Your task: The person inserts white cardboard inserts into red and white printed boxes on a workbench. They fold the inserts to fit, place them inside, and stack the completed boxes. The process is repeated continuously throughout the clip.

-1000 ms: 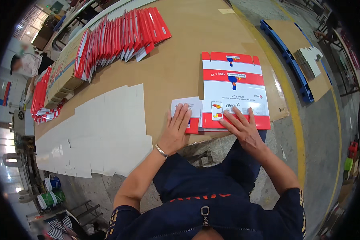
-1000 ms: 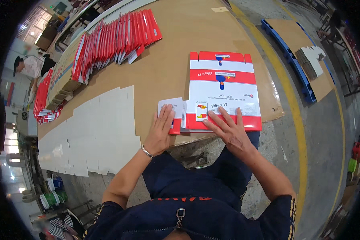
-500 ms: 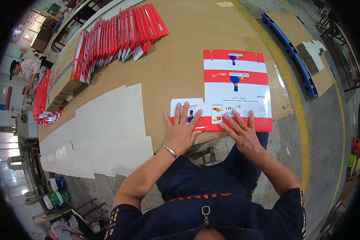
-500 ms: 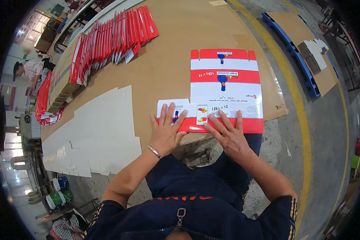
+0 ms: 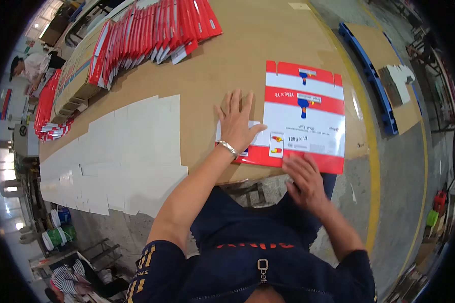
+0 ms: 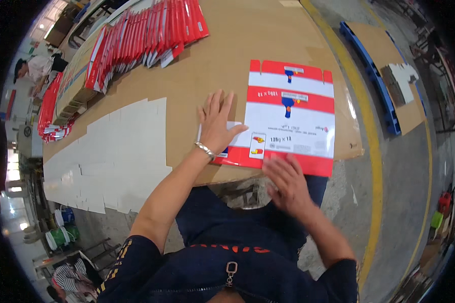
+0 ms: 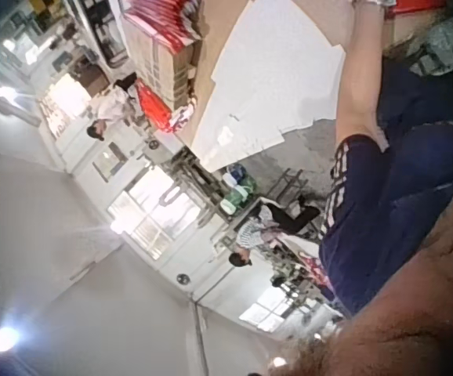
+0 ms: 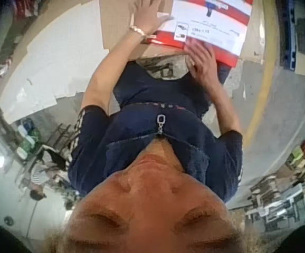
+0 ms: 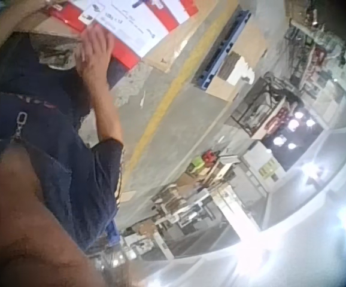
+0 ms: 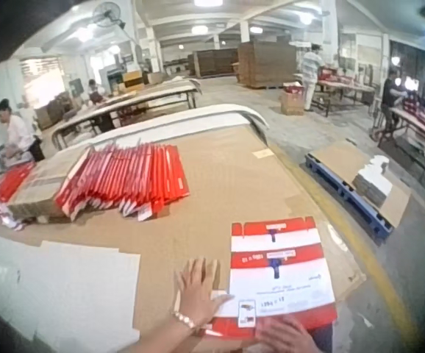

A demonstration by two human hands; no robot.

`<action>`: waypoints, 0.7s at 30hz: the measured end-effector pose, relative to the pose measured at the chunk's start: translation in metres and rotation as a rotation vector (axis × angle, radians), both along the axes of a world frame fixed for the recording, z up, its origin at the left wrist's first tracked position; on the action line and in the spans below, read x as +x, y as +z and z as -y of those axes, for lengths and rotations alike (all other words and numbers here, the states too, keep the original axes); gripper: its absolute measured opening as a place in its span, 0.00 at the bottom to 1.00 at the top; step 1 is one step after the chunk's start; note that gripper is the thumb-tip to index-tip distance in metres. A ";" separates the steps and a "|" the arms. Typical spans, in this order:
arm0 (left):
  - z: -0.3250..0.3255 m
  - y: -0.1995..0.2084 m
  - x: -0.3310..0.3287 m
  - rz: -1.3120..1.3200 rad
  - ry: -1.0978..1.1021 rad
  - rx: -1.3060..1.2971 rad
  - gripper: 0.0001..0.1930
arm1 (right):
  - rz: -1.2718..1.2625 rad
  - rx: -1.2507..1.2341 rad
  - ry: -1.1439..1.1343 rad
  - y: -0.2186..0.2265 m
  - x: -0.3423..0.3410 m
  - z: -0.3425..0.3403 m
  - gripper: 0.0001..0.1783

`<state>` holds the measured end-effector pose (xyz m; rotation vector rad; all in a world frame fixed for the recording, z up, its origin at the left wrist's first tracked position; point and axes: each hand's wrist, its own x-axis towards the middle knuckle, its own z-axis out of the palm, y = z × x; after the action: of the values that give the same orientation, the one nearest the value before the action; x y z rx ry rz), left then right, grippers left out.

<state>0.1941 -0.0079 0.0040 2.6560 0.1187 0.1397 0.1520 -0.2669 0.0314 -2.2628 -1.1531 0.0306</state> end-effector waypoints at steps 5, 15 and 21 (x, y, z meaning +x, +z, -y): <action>0.039 0.009 -0.036 0.077 0.081 -0.631 0.46 | -1.408 0.605 -0.391 0.009 -0.082 -0.003 0.28; -0.054 0.036 -0.207 -0.076 0.043 -0.055 0.50 | -0.593 0.146 -0.670 0.013 0.159 0.088 0.23; -0.079 0.028 -0.281 -0.403 0.347 0.164 0.55 | -0.231 0.029 -0.388 -0.007 0.430 -0.102 0.17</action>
<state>-0.0869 0.0711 0.0318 2.7668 0.7280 -0.2890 0.5824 -0.1651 0.0243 -2.3459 -0.5830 0.1169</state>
